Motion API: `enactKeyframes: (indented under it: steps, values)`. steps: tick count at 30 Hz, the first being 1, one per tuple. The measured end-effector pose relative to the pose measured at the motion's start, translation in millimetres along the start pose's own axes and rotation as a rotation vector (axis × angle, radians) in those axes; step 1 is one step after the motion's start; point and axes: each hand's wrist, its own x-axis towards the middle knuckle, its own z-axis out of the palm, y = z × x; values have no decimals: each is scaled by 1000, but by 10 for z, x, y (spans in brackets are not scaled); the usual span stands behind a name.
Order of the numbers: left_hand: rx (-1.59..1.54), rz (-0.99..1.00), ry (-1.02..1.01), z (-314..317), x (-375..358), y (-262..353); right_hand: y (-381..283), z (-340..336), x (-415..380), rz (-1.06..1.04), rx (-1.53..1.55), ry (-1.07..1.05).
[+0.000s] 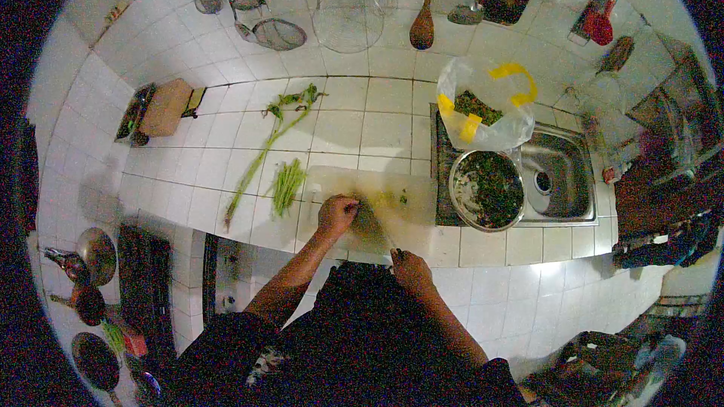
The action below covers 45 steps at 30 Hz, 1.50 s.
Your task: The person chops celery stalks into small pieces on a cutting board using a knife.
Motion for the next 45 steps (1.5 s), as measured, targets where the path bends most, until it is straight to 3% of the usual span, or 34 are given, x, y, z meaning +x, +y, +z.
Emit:
enactKeyframes:
  steps: [5, 12, 17, 24, 27, 30, 36, 38, 45]
  values:
    - [-63, -133, -75, -68, 9, 39, 125, 69, 3, -56, 42, 33]
    - [-45, -31, -7, 26, -21, -77, -158, 76, 85, -128, 77, -13]
    - [-20, 14, 14, -5, -68, -35, -237, 53, 106, -27, -9, -15]
    - [-60, -101, -63, -104, -54, 39, 7, 20, -38, -22, 19, -44]
    - [-168, -126, -38, -40, -49, -34, 40, 37, -21, -62, -2, 64]
    - [-97, -72, -17, 7, -45, -112, -137, -79, -60, -54, 28, -40]
    - [-51, -19, -4, 7, -70, -99, -277, 40, 69, -168, 52, -9]
    - [17, -12, 28, -38, -79, -45, -360, 16, 94, -238, -83, 40]
    - [-131, -77, 16, -38, -77, -36, -149, -98, -93, -38, 40, 5]
